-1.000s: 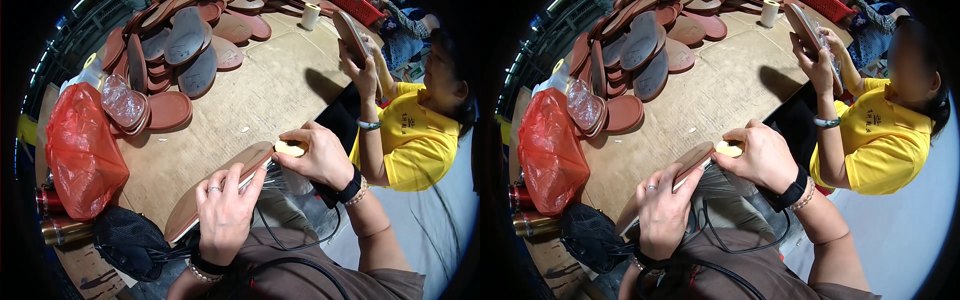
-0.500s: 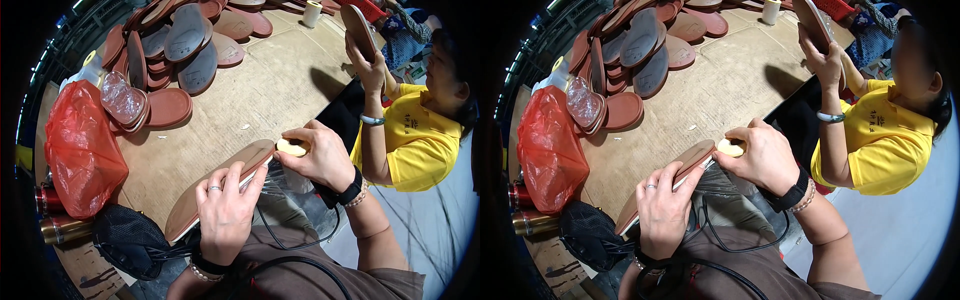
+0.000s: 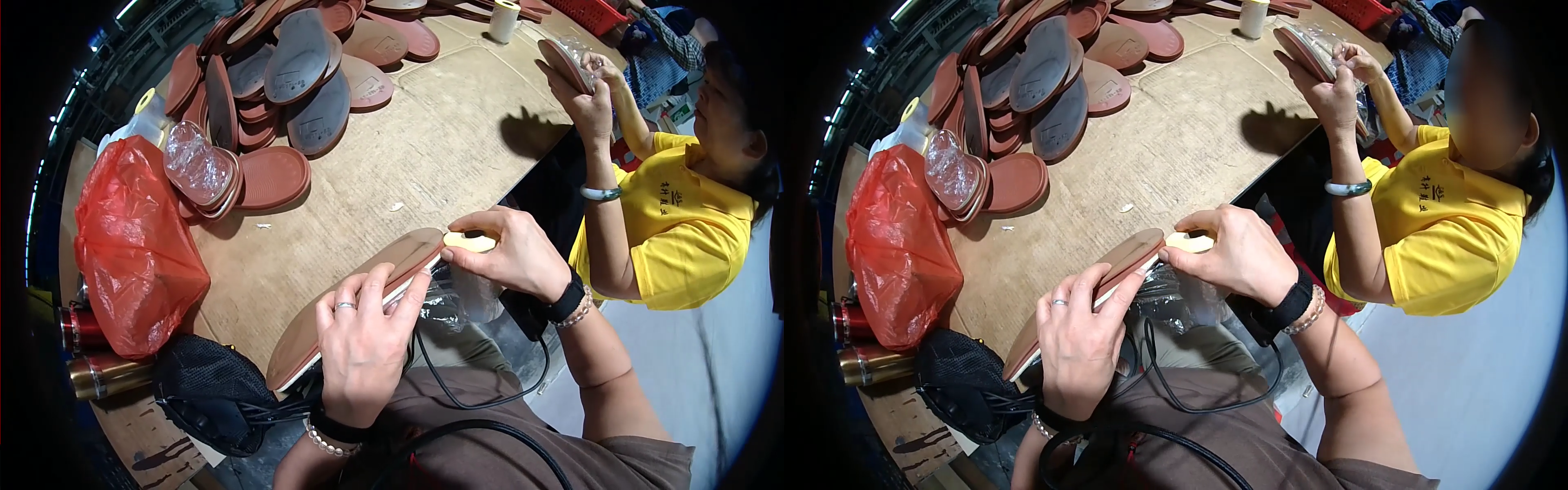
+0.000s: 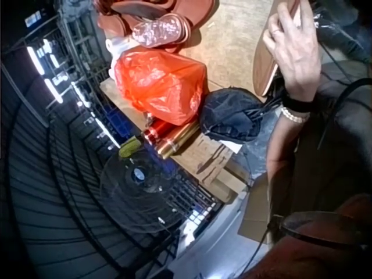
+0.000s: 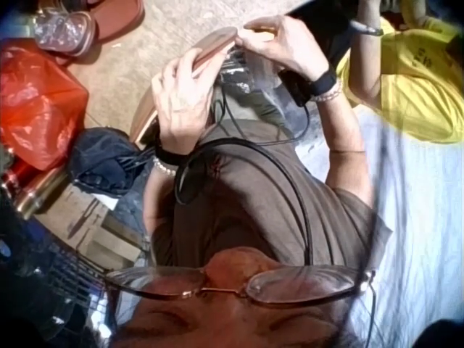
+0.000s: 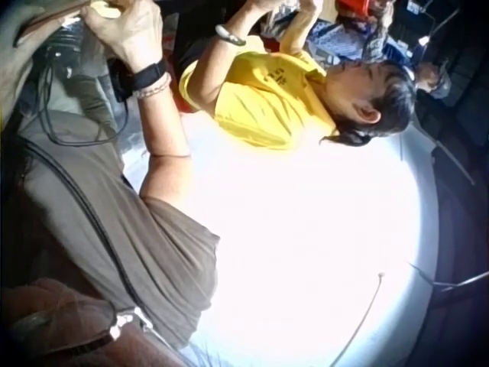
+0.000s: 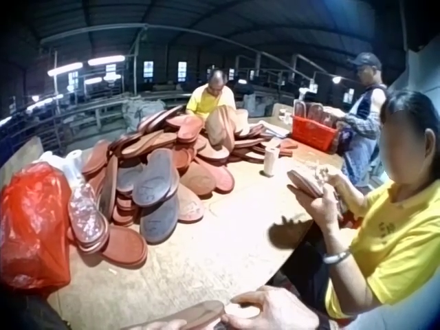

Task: Wrapping shoe soles in plastic film for manufacturing.

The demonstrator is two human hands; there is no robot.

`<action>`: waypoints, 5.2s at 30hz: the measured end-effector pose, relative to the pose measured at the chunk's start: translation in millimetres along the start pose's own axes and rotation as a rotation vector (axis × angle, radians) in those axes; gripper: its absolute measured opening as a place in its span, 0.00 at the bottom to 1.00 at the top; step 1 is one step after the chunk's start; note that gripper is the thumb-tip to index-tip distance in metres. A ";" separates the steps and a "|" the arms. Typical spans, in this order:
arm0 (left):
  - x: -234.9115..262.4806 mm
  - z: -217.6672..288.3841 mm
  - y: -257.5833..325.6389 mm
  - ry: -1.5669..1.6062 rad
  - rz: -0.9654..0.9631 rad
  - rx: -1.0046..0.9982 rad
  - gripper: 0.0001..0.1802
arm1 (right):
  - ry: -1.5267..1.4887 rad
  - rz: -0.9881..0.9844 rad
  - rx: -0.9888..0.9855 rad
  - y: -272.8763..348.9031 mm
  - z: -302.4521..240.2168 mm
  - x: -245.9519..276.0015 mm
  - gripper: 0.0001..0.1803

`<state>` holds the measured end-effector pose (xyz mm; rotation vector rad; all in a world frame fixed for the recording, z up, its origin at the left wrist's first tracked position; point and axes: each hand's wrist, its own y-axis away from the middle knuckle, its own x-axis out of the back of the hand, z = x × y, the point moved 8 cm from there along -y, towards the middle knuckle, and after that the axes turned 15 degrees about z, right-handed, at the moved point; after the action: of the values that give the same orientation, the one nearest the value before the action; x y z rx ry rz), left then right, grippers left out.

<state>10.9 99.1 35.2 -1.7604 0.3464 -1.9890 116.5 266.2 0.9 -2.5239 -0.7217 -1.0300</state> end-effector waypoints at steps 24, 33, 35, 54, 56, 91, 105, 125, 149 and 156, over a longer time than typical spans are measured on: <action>43.6 -27.9 21.2 0.230 0.572 -0.025 0.32 | 0.025 0.261 0.309 22.4 -89.8 46.5 0.25; 40.3 -31.9 25.0 0.344 0.432 0.167 0.35 | 0.003 0.270 0.355 27.5 -79.4 36.7 0.26; 42.2 -34.9 22.5 0.381 0.360 0.221 0.35 | -0.045 0.222 0.344 23.4 -70.2 26.8 0.27; -23.7 -53.8 -7.9 0.280 -0.295 0.228 0.48 | -0.081 0.151 0.237 43.4 -10.2 -32.2 0.26; -33.7 -54.8 -14.0 0.126 -0.295 0.155 0.53 | -0.077 0.153 0.233 43.6 -11.4 -31.9 0.26; 23.3 -47.6 -23.1 0.559 -0.340 0.035 0.45 | -0.084 0.350 0.379 36.3 -93.7 32.1 0.27; 21.3 -50.0 -19.1 0.505 -0.281 0.017 0.45 | -0.038 0.349 0.359 34.0 -97.6 31.4 0.26; 15.3 -55.0 -23.9 0.605 -0.322 0.159 0.38 | -0.013 0.398 0.365 30.5 -92.4 29.0 0.24; 39.8 -42.9 -20.4 0.573 -0.264 -0.025 0.50 | -0.051 0.304 0.368 56.6 -109.0 39.5 0.27; 39.2 -38.5 -19.8 0.566 -0.201 0.027 0.43 | -0.017 0.339 0.400 60.2 -108.1 38.9 0.30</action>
<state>-33.4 92.6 72.8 -1.2234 0.3244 -2.6084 114.0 179.4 97.2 -2.2057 -0.4286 -0.6717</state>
